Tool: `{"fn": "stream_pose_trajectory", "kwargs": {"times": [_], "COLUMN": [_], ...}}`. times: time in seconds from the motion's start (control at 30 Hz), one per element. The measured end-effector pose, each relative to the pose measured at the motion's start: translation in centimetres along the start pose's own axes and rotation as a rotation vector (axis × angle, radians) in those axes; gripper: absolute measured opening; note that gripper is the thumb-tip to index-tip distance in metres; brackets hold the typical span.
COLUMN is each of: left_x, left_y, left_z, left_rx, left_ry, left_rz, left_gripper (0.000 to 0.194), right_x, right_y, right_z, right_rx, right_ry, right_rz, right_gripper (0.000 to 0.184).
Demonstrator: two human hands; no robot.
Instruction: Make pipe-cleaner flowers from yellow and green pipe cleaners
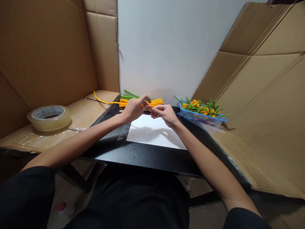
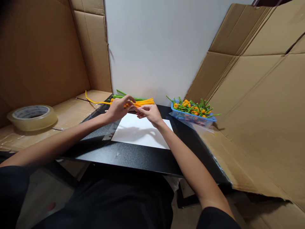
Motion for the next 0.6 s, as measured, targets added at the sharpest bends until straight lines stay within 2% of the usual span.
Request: {"fn": "stream_pose_trajectory", "kwargs": {"times": [0.17,0.43,0.6], "left_x": [0.0,-0.5,-0.8], "left_y": [-0.4,-0.5,-0.4], "left_z": [0.4,1.0,1.2], "left_rx": [0.332,0.718,0.899], "left_ry": [0.107,0.287,0.469], "left_rz": [0.085,0.123,0.200], "left_gripper": [0.019,0.045,0.053], "right_x": [-0.1,0.7,0.6], "right_y": [0.0,-0.3,-0.2], "right_z": [-0.5,0.4,0.0], "right_rx": [0.107,0.527,0.504], "right_ry": [0.062,0.367,0.373], "right_rz": [0.026,-0.030,-0.034], "right_gripper": [0.044,0.024,0.023]}}
Point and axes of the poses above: each hand's wrist, its own x-axis away from the middle knuckle, its own y-axis out of the back of the hand, z = x × y, the point moved 1 cm from there along -x, towards the middle knuckle, and after that the axes turned 7 degrees about z, right-handed, at the moved point
